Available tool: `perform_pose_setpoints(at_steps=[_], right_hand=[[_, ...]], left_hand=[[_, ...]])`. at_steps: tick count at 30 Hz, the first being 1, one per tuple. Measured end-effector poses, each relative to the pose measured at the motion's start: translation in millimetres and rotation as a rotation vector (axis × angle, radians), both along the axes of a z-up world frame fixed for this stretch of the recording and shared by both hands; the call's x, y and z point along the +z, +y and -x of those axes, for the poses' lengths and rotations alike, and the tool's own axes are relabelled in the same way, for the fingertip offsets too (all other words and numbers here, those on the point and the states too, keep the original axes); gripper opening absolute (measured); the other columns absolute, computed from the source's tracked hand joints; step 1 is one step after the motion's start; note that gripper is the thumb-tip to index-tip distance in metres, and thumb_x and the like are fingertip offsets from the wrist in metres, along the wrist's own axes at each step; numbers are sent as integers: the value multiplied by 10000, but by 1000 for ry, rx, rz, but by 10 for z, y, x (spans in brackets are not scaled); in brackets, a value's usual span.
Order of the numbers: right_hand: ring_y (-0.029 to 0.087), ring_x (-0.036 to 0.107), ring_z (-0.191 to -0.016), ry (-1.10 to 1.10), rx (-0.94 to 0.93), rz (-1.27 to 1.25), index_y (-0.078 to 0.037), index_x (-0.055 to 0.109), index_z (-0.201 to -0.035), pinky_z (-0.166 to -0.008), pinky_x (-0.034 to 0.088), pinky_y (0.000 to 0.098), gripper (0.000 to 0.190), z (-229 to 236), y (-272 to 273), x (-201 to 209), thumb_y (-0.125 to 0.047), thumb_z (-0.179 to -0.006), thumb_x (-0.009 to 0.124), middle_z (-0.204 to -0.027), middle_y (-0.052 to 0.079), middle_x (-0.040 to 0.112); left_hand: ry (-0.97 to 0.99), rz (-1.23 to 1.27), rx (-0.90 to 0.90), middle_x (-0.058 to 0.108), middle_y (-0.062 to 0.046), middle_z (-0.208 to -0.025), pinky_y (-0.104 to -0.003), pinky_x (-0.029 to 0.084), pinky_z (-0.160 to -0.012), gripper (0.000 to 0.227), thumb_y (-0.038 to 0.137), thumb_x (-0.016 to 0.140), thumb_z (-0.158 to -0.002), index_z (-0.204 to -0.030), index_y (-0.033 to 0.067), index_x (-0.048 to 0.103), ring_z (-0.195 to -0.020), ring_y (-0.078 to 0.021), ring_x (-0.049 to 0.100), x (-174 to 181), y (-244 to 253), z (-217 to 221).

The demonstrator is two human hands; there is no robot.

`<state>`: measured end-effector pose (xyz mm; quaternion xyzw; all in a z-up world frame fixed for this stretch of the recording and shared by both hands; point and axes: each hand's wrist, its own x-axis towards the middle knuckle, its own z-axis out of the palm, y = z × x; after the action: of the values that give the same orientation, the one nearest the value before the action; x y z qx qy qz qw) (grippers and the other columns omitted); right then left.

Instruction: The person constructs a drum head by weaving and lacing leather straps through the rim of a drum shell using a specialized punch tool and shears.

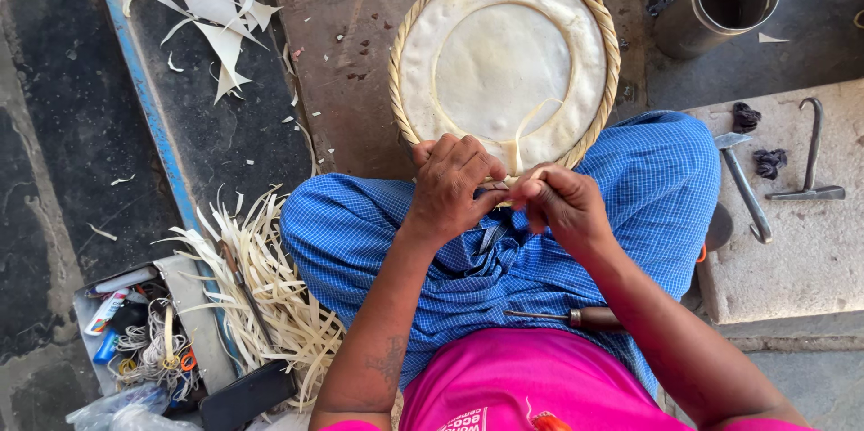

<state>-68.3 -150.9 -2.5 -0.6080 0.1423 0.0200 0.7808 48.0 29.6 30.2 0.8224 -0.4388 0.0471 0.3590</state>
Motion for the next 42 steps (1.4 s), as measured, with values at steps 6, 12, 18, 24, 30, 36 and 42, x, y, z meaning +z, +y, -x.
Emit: perform_pose_setpoints(at_steps=[6, 12, 18, 24, 30, 36, 42], right_hand=[[62, 503, -541, 8, -26, -17, -7, 682, -907, -479, 415, 213, 213, 119, -29, 64, -148, -1037, 591, -896, 47, 719], [220, 695, -914, -108, 278, 893, -65, 666, -1104, -784, 566, 316, 373, 922, -488, 465, -277, -819, 780, -1050, 79, 675], [326, 597, -1036, 236, 746, 1113, -139, 650, -1221, -841, 510, 418, 478, 1436, -292, 347, -262, -771, 755, -1113, 76, 592], [236, 728, -838, 326, 597, 591, -154, 656, -1350, -718, 594, 354, 527, 1272, -631, 797, -223, -834, 739, -1044, 44, 707], [169, 711, -804, 183, 209, 1007, -190, 648, -1342, -650, 576, 307, 536, 951, -626, 1387, -223, -815, 738, -989, 42, 737], [157, 712, -724, 240, 254, 1229, -294, 662, -1320, -603, 577, 322, 520, 621, -379, 1582, -234, -810, 744, -998, 23, 726], [156, 705, -679, 265, 344, 1345, -326, 679, -1330, -593, 580, 329, 525, 481, -307, 1753, -283, -815, 775, -958, 19, 718]], left_hand=[[-16, 3, -4, 560, 12, -926, -432, 337, -899, 306, 394, 852, -770, -888, 203, 644, -958, -227, 557, 23, -9, -65], [113, 91, -67, 594, 9, -963, -424, 340, -927, 369, 358, 840, -795, -1047, 182, 636, -978, -219, 577, 61, 66, -76], [139, 176, -69, 620, 33, -935, -403, 328, -931, 341, 301, 815, -859, -1118, 181, 630, -927, -192, 583, 80, 62, -60], [124, 148, -64, 631, 38, -967, -401, 325, -966, 331, 294, 812, -865, -1135, 200, 646, -974, -184, 588, 87, 86, -34], [2, 107, -51, 595, 8, -1068, -436, 304, -999, 354, 299, 821, -824, -1122, 199, 658, -1060, -213, 550, 7, 64, 63], [-72, 172, 21, 548, 28, -1053, -450, 292, -1015, 335, 283, 870, -827, -1079, 219, 658, -1052, -200, 524, -185, -37, 149], [-81, 195, 22, 550, 54, -1021, -430, 300, -1004, 313, 270, 877, -837, -1061, 229, 662, -1034, -179, 532, -257, -31, 133]])
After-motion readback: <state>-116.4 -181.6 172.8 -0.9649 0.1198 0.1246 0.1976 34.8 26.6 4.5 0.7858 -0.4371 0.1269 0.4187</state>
